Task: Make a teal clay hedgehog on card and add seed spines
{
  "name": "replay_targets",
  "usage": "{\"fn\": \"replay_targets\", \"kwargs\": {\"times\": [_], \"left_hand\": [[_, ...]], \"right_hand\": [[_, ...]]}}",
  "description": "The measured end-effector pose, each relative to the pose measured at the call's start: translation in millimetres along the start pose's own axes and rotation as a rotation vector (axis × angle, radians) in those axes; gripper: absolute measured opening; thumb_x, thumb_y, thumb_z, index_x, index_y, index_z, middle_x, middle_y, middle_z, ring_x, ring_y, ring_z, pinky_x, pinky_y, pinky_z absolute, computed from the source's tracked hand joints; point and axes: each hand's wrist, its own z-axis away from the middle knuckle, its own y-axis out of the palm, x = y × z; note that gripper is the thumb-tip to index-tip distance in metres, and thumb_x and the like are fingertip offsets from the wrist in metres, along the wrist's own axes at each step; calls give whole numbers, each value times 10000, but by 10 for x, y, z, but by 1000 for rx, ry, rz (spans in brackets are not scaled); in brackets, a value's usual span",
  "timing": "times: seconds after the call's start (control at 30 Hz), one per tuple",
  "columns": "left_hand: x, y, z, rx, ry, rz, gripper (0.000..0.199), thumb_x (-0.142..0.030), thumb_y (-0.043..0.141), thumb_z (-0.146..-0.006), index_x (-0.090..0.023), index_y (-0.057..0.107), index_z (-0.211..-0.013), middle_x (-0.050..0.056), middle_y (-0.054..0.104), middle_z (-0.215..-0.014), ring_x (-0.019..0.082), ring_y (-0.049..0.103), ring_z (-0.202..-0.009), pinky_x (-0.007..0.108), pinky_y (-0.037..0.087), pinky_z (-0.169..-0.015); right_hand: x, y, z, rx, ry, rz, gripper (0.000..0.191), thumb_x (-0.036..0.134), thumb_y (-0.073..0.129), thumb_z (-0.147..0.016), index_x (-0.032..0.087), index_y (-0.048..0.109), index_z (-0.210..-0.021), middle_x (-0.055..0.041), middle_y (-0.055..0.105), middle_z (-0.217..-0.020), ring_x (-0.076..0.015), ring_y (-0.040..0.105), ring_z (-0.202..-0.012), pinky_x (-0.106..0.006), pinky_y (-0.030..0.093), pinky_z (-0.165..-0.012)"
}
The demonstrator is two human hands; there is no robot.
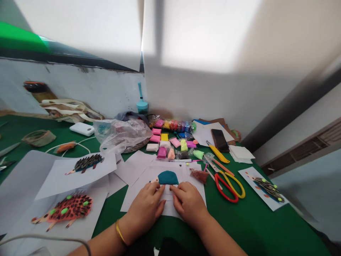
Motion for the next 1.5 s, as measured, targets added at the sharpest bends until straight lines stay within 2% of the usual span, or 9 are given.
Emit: {"fn": "replay_targets", "kwargs": {"times": [0.2,0.33,0.73,0.9,1.0,1.2,1.3,1.4,1.5], "left_hand": [[12,83,13,22,-8,-66,462,-276,589,-855,-109,546,-1284,177,559,-1249,338,524,-1162,499,483,-963],[8,66,17,11,-2,-74,478,-297,595,-862,-87,546,-1289,189,563,-1253,340,522,-1160,500,479,-972],[9,62,3,28,-7,-77,484,-280,623,-837,-74,565,-1270,195,564,-1258,344,526,-1154,495,477,-980],[-1,19,-7,37,-14,-66,469,-266,615,-839,-97,555,-1272,180,563,-1242,338,530,-1137,490,481,-970],[-4,-11,-3,28,-21,-29,430,-234,595,-849,-134,542,-1265,158,553,-1243,320,529,-1139,482,471,-984],[-45,-204,-30,81,-125,140,287,-179,579,-858,-202,558,-1144,100,545,-1158,253,569,-1020,416,517,-881],[-76,-386,-110,98,-113,170,163,-196,594,-862,-213,593,-1024,69,558,-1068,224,577,-922,388,514,-838],[-55,-546,-240,14,-94,168,85,-234,578,-888,-222,610,-966,53,569,-1013,218,569,-878,376,498,-795],[33,-607,-372,-144,-129,210,81,-247,557,-904,-202,621,-924,60,573,-986,226,563,-917,375,481,-820]], "right_hand": [[-11,29,1,17,25,10,291,162,507,-909,200,700,-1124,-74,609,-856,-188,557,-805,-326,481,-746],[-23,36,8,39,34,11,311,163,498,-914,184,672,-1171,-80,605,-878,-195,552,-818,-334,476,-753],[-22,49,5,41,35,45,294,144,489,-909,184,678,-1131,-76,600,-865,-198,547,-817,-332,460,-759],[-13,18,3,55,82,30,464,158,512,-872,161,522,-1336,-72,621,-903,-213,566,-840,-352,473,-774],[-3,12,11,65,141,5,493,181,498,-878,153,468,-1369,-50,618,-854,-206,568,-786,-353,476,-740],[-102,-113,-64,112,214,-87,393,214,474,-909,191,523,-1298,-50,663,-940,-182,609,-828,-321,492,-770],[-260,-282,-262,97,188,55,255,222,468,-923,208,657,-1094,-67,672,-1013,-205,606,-946,-345,462,-863],[-414,-399,-527,127,199,256,233,198,508,-906,215,711,-1019,-69,671,-1011,-217,589,-974,-337,429,-853],[-495,-369,-732,182,215,399,231,191,570,-881,258,733,-1031,-59,676,-981,-205,584,-942,-312,394,-790]]}}
